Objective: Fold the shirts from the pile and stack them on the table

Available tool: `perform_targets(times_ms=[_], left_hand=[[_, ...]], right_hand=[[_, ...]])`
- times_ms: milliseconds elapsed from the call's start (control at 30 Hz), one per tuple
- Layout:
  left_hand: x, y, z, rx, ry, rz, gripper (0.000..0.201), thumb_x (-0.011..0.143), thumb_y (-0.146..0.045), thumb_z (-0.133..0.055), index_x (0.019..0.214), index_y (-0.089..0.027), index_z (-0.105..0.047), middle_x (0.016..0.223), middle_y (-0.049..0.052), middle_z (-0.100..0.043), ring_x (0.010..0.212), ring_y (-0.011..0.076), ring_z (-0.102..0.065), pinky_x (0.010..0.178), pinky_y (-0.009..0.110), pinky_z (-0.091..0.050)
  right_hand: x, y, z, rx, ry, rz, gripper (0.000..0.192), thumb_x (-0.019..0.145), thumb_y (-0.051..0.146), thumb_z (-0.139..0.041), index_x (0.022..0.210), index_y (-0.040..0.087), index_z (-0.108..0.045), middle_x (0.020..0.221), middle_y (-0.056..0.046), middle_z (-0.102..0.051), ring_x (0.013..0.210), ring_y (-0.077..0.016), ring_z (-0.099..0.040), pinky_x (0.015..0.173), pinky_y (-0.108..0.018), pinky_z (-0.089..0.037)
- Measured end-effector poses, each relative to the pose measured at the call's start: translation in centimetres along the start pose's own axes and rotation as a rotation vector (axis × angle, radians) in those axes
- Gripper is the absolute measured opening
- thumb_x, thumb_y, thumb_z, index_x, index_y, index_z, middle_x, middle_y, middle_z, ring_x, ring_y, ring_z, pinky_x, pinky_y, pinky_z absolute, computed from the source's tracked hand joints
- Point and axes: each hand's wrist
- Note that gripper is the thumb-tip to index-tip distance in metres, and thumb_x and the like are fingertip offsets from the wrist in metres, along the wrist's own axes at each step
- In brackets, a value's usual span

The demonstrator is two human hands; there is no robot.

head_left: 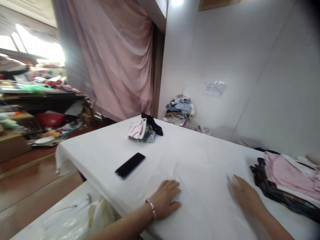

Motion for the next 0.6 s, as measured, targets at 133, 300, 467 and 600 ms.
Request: perform_targets(times_ms=[133,300,467,600], left_hand=[[-0.3,0.3,-0.6,-0.037,-0.045,-0.029,0.046,0.080,-0.043,-0.066,0.123,-0.026,-0.061,0.140,0.008,-0.056,0.133,0.0279,-0.046,0.114,0.050,-0.030],[-0.4,0.7,-1.2,-0.164,-0.088,-0.001,0.044,0.077,-0.044,-0.069,0.117,-0.026,-0.066,0.136,0.007,-0.060,0.129,0.0258,-0.051,0.113,0.046,-0.033],[0.7,3.0,2.5,-0.272,-0.240,0.207,0.039,0.084,-0.043,-0.059,0.118,-0.024,-0.066,0.133,0.005,-0.062,0.124,0.0203,-0.056,0.109,0.035,-0.042],[2.5,8.1,8.9,-0.001,-0.436,0.418,0.042,0.087,-0.038,-0.055,0.125,-0.021,-0.061,0.136,0.006,-0.061,0.125,0.0200,-0.055,0.109,0.034,-0.041]], right_hand=[[-0.1,7.8,-1.2,0.107,0.321,0.057,0.066,0.085,0.050,-0.033,0.136,0.016,-0.056,0.143,-0.011,-0.051,0.134,-0.0277,-0.047,0.113,-0.040,-0.037],[-1.1,14.4,-2.1,0.059,0.418,0.216,0.066,0.087,0.052,-0.031,0.140,0.018,-0.052,0.152,-0.009,-0.039,0.143,-0.0276,-0.032,0.116,-0.047,-0.029],[-2.4,15.0,-3.2,0.015,0.323,0.261,0.063,0.091,0.053,-0.026,0.141,0.026,-0.050,0.155,-0.005,-0.032,0.145,-0.0274,-0.025,0.117,-0.052,-0.025],[-2.8,14.9,-2.8,0.019,0.319,0.254,0.063,0.092,0.055,-0.025,0.141,0.026,-0.050,0.155,-0.005,-0.032,0.145,-0.0261,-0.025,0.117,-0.050,-0.024]])
Point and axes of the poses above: each hand's wrist, its own x-axis towards the middle knuckle, its own z-axis out of the back of the hand, y = z × x
